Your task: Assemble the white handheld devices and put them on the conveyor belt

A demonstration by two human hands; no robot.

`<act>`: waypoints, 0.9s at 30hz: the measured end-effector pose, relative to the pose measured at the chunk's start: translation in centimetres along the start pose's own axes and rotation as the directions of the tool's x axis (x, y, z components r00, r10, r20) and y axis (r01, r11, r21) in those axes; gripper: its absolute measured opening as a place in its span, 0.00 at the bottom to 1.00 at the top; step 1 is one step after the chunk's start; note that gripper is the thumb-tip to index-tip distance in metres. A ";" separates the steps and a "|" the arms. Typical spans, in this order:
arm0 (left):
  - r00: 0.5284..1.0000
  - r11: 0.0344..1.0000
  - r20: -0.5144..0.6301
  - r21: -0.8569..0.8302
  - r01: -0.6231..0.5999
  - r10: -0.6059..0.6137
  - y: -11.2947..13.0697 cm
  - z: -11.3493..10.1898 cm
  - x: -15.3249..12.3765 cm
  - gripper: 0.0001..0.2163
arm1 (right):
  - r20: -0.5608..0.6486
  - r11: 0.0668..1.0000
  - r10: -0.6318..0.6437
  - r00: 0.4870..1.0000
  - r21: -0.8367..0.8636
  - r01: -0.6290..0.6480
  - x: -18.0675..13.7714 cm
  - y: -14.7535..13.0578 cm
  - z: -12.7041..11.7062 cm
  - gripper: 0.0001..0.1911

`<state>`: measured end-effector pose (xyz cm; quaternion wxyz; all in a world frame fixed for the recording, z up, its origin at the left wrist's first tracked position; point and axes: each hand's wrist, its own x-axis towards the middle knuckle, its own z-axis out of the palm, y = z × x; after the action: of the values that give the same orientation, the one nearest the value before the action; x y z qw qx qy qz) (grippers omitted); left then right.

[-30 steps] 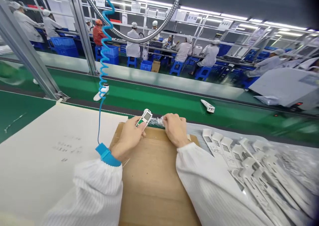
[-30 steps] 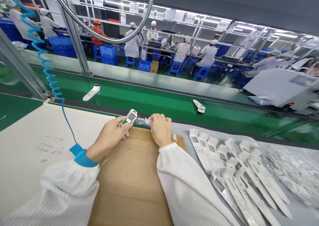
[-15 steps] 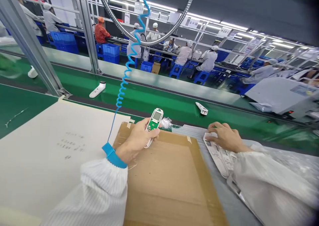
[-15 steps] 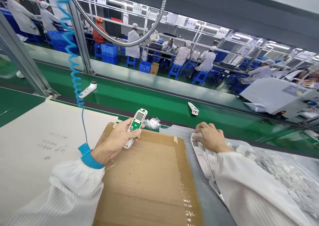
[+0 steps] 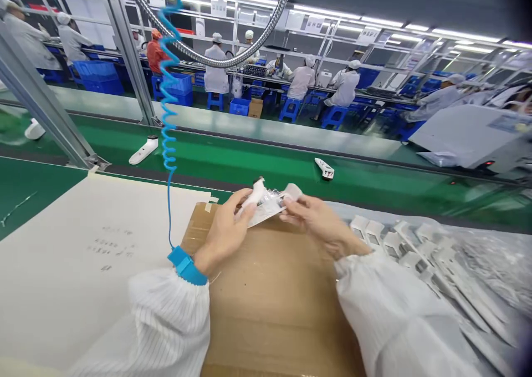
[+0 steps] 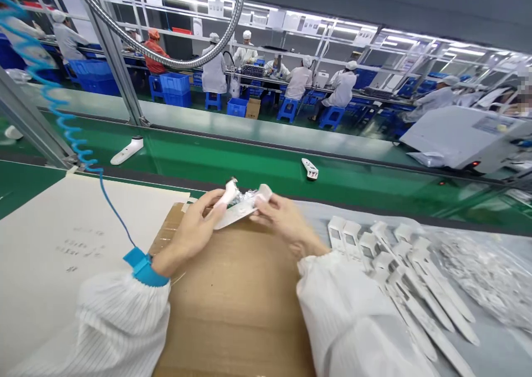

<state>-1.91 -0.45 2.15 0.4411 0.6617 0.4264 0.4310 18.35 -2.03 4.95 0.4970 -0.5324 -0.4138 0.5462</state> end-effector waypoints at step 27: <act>0.915 0.673 0.355 0.726 -0.141 -0.191 1.7 2.3 -1.6 0.14 | -0.012 0.644 0.233 0.972 0.751 -0.145 -1.0 3.0 3.3 0.27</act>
<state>0.17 -2.83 2.90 0.2194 0.8506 0.4728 0.0697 14.73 -3.29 2.46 0.6326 -0.3512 -0.0686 0.6868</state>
